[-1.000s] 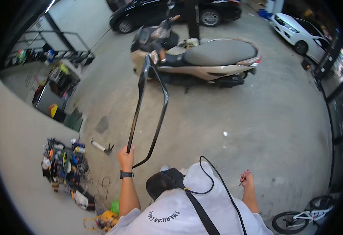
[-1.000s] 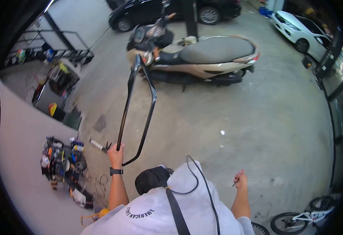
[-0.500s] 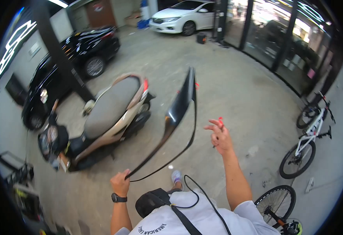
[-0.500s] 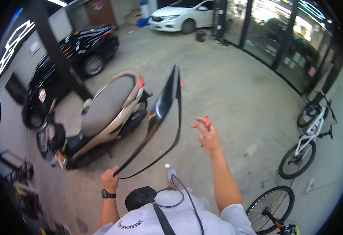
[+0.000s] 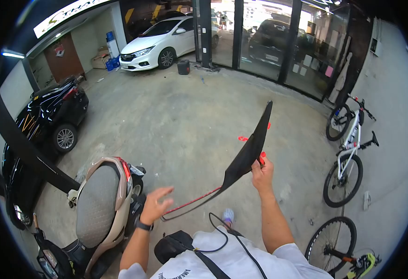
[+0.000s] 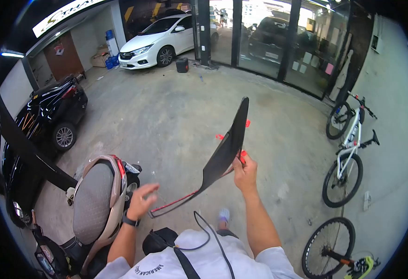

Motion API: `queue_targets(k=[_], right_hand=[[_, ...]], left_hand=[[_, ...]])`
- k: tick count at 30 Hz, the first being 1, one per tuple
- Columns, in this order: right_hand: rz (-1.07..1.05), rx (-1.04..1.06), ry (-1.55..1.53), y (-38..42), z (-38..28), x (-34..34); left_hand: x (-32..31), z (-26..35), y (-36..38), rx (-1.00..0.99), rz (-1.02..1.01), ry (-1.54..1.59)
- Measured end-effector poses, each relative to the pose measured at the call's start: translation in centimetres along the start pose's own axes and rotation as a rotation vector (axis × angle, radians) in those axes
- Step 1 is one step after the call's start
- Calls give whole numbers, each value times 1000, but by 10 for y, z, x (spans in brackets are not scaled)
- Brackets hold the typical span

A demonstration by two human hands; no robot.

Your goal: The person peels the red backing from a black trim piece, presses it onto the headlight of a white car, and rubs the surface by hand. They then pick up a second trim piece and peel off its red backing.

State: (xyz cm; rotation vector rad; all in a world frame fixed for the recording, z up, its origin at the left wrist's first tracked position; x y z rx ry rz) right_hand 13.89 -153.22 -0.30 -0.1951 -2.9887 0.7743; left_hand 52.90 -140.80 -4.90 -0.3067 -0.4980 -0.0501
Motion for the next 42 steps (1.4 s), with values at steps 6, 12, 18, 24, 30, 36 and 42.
queue_targets(k=[6,12,18,24,30,36,42], right_hand=[[-230,179,77,-120,64,-71],[-415,144,52,-236,103,-159],[-446,118,123,-335,155,-242],[-192,-9,199,-425,227,-325],[-186,-32,323,-476,229,-443],[-158,-128,259,-514,272,-519],[-232,-137,157,-579,313,-603]], left_hand=[[-15,63,-238,-101,-3,498],[5,29,-388,-118,-45,611],[85,-44,-461,-59,303,416],[134,-121,-490,-493,407,-384],[194,-167,-577,-413,625,-302],[246,-196,-661,-555,506,-485],[285,-297,-745,-503,444,-376]])
Point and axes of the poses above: each hand's wrist, its own y-axis away from the middle knuckle, its own x-axis out of the back of the hand, z = x × y, the point moved 6 cm from there along -y, towards the middle knuckle, and after that the axes turned 5 degrees about y, right-handed, at the moved point
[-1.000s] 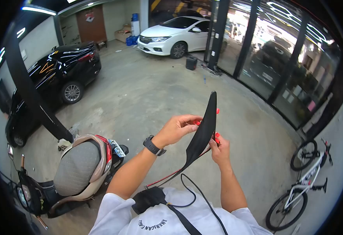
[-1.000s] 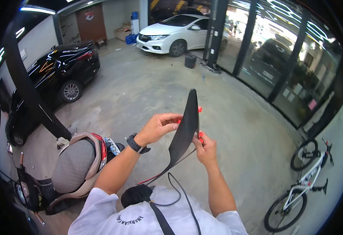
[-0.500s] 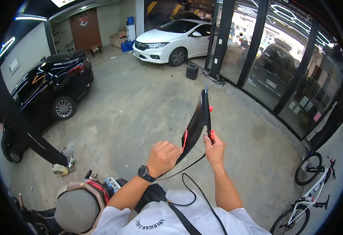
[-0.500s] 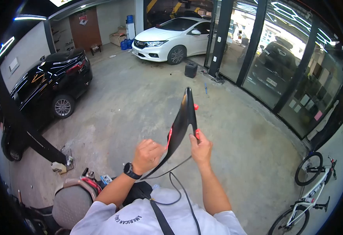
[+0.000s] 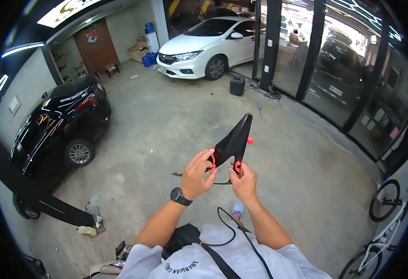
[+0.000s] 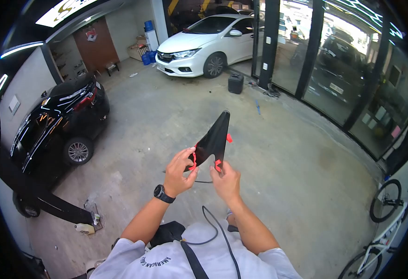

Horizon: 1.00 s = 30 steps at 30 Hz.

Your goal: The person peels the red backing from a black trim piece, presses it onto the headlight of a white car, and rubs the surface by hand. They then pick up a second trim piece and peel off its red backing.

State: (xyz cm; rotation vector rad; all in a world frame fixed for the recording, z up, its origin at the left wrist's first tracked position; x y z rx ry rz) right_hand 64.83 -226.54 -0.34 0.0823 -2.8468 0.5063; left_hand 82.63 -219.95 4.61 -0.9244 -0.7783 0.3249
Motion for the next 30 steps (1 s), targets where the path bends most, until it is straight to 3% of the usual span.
queue_targets(k=[5,8,11,13,17,18,20,26,30], right_hand=[[-167,51,-97,-89,18,-66],[-349,61,-142,-147,22,-113],[-498,160,-105,-198,17,-150],[-572,175,-116,-223,16,-172],[-775,214,-140,-279,25,-230],[-788,217,-141,-291,35,-249],[-692,170,-519,-319,56,-283],[-769,-17,-464,-425,113,-339],[-659,-126,-414,-489,147,-370]], left_hand=[[4,-86,-31,-22,138,-60],[12,-133,-46,124,216,-223],[16,-171,-63,235,243,-216],[15,-201,-59,442,286,-64],[26,-251,-80,401,292,-229],[31,-270,-82,424,318,-262],[43,-309,-86,473,363,-301],[78,-442,-101,508,331,-368],[93,-535,-139,516,261,-305]])
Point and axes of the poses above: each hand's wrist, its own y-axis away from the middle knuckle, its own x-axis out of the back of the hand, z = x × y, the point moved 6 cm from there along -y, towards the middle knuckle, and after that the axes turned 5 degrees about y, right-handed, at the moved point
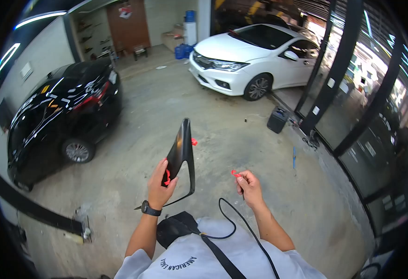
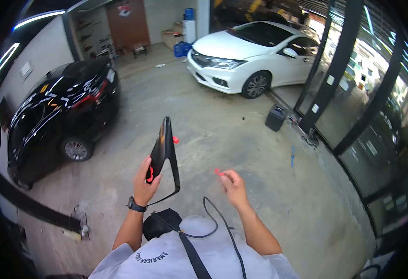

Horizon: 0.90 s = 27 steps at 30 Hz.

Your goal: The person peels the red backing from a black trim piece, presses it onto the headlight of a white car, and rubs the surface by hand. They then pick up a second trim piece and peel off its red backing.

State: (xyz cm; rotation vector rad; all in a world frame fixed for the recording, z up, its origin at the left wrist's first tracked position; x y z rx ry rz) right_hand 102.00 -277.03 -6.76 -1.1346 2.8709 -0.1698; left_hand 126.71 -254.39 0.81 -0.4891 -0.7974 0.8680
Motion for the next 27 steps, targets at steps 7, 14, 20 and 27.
queue_targets(k=[7,14,20,27], right_hand=[[354,-408,-466,-67,55,43],[608,-266,-40,-144,132,104],[665,-6,549,-274,149,152],[237,-332,750,-468,264,219]], left_hand=[[-68,-109,-114,62,-130,35],[-137,-181,-200,-23,-238,-39],[-195,-247,-290,15,-259,-95],[-255,-316,-387,145,-258,-118]])
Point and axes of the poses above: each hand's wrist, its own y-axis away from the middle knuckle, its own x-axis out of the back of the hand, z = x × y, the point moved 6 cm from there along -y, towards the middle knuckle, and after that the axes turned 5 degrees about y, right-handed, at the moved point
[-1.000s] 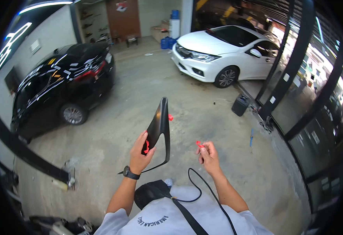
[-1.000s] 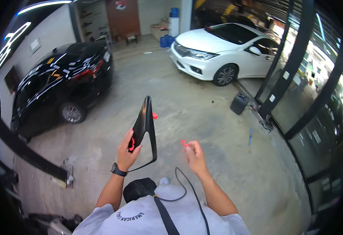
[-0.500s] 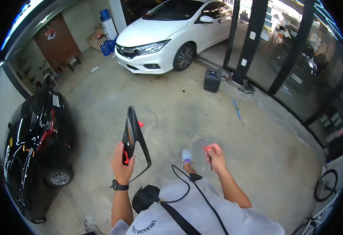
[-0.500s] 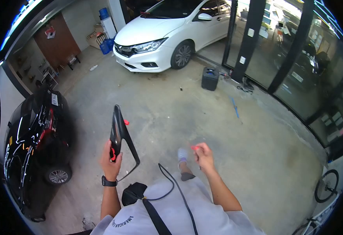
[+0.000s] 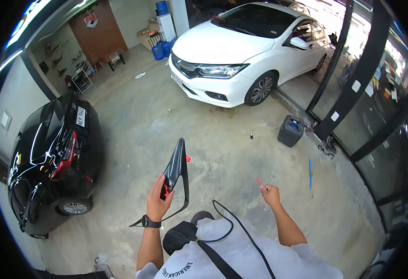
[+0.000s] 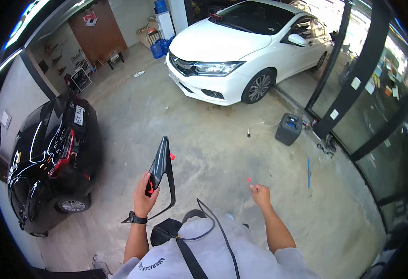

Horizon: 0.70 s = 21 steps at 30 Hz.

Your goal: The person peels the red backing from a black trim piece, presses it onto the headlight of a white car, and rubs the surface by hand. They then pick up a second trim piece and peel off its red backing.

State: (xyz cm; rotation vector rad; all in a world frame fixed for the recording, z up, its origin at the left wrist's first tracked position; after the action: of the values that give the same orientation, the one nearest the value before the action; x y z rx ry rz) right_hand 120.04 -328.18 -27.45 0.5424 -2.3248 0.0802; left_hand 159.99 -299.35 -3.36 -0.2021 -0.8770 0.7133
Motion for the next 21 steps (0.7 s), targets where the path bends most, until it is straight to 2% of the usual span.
queue_targets(k=[2,3,4,5,6,8,10,12,14,15,17,18,20,21], right_hand=[[153,-49,278,-49,66,-21],[151,-46,283,-67,100,-34],[216,-204,355,-79,146,-44],[280,-363,423,-94,151,-42],[278,-361,425,-113,148,-44],[102,-440,126,-144,114,-36],[90,-433,47,-192,108,-47],[77,-428,-31,-233,88,-45],[117,-697,-584,-257,58,-42],[121,-712,-586,-264,36,-37],[318,-746,-612,-276,-1,-18],[319,-753,-619,-283,-16,-12],[249,-617,-747,-314,-46,-7],[248,-627,-753,-335,-57,-9]], left_hand=[[-18,-16,-42,-1,-14,-7],[-28,-25,-63,-12,-33,-18],[-35,-33,-83,-7,-27,-15],[-45,-41,-105,-10,-58,-25],[-55,-49,-130,-15,-92,-35],[-79,-74,-187,-45,-117,-18],[-106,-89,-249,-170,-182,-17],[-128,-93,-314,-184,-240,20],[-158,-96,-375,-319,-361,54],[-174,-101,-401,-364,-413,59],[-206,-103,-450,-438,-452,77],[-222,-99,-469,-517,-471,92],[-261,-96,-508,-549,-516,118],[-283,-93,-527,-576,-554,149]])
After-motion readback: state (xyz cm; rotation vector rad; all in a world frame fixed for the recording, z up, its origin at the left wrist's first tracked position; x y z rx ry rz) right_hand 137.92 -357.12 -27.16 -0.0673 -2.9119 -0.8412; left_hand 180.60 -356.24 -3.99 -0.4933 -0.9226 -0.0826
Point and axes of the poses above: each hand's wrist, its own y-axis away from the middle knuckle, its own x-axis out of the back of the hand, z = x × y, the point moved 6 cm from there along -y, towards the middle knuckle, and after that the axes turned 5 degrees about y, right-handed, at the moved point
